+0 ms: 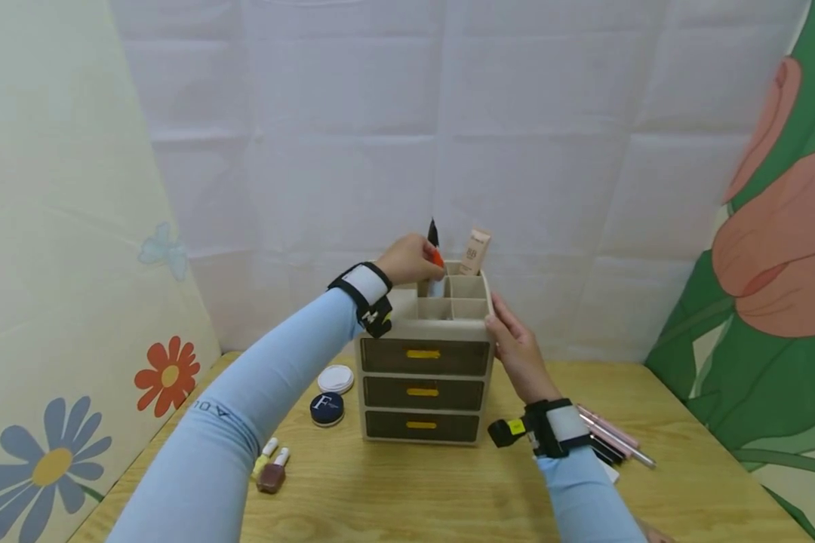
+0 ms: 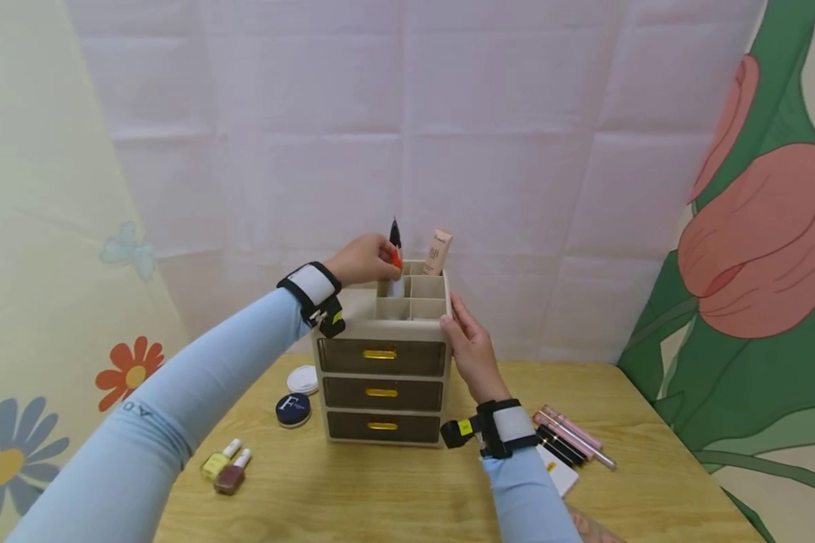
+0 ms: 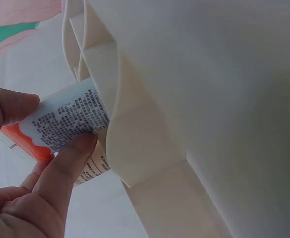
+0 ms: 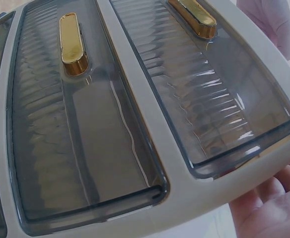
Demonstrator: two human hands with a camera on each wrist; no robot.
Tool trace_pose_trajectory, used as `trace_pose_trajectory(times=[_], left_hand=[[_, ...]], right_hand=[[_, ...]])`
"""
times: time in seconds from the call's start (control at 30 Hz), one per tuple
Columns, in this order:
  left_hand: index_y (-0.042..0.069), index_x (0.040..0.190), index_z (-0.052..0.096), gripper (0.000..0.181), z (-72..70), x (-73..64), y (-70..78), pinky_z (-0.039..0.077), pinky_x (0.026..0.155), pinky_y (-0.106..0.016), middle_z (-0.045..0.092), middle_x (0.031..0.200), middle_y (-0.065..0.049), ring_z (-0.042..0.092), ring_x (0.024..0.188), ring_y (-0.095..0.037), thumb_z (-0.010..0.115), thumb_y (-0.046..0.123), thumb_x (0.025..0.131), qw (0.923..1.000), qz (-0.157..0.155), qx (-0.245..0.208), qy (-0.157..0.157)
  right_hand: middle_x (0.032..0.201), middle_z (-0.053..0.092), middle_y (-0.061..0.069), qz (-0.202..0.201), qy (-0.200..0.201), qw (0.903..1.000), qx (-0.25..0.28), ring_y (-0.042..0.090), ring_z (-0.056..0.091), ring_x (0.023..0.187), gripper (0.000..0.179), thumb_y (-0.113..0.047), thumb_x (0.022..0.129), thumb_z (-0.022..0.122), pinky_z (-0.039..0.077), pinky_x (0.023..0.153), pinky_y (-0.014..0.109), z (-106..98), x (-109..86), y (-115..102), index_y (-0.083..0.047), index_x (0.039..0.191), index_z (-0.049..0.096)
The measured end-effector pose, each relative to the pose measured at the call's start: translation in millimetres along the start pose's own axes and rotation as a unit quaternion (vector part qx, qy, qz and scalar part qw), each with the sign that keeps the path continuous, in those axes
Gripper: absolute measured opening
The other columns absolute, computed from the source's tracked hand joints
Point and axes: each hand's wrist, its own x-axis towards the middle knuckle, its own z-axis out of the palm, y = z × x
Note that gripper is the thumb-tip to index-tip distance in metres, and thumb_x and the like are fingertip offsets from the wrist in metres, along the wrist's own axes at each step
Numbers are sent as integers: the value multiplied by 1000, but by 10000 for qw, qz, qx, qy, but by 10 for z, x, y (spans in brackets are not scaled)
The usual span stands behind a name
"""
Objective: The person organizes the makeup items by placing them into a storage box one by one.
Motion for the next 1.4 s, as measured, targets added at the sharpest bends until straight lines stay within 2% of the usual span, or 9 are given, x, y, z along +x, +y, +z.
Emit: trace_pose_trajectory(times=[0.5, 0.93, 1.17, 1.4], left_hand=[[-4, 112, 59, 33, 32, -14, -47, 49, 77, -27, 62, 107, -13, 58, 95, -23, 72, 10, 85, 9999, -164, 7, 52], [-6, 126, 54, 45, -7, -42, -18, 47, 88, -29, 60, 119, -16, 57, 109, -26, 70, 10, 87, 9999, -63, -115, 68], [-4, 134, 49, 52, -140, -141, 49, 47, 90, -31, 59, 124, -17, 56, 112, -26, 69, 14, 89, 9992, -42, -330, 203], [-2, 135, 49, 52, -412, -422, 99, 48, 87, -32, 59, 124, -16, 57, 110, -26, 68, 17, 90, 9981, 209, -450, 353]], right_hand=[[160, 16, -4, -63, -35, 10000, -15, 25, 20, 143, 59, -40, 103, 44, 23, 107, 58, -4, 2, 39, -27, 155, 22], [160, 15, -1, -106, -45, 9999, -6, 26, 19, 143, 62, -41, 102, 44, 24, 107, 58, -29, 43, 61, -24, 156, 20], [160, 13, -2, -165, -104, 9998, 40, 25, 17, 144, 61, -40, 103, 43, 24, 107, 58, -39, 37, 38, -25, 156, 19], [160, 14, -3, -194, -148, 9997, 3, 26, 18, 144, 62, -39, 103, 44, 23, 107, 59, -53, 14, 32, -23, 156, 18]])
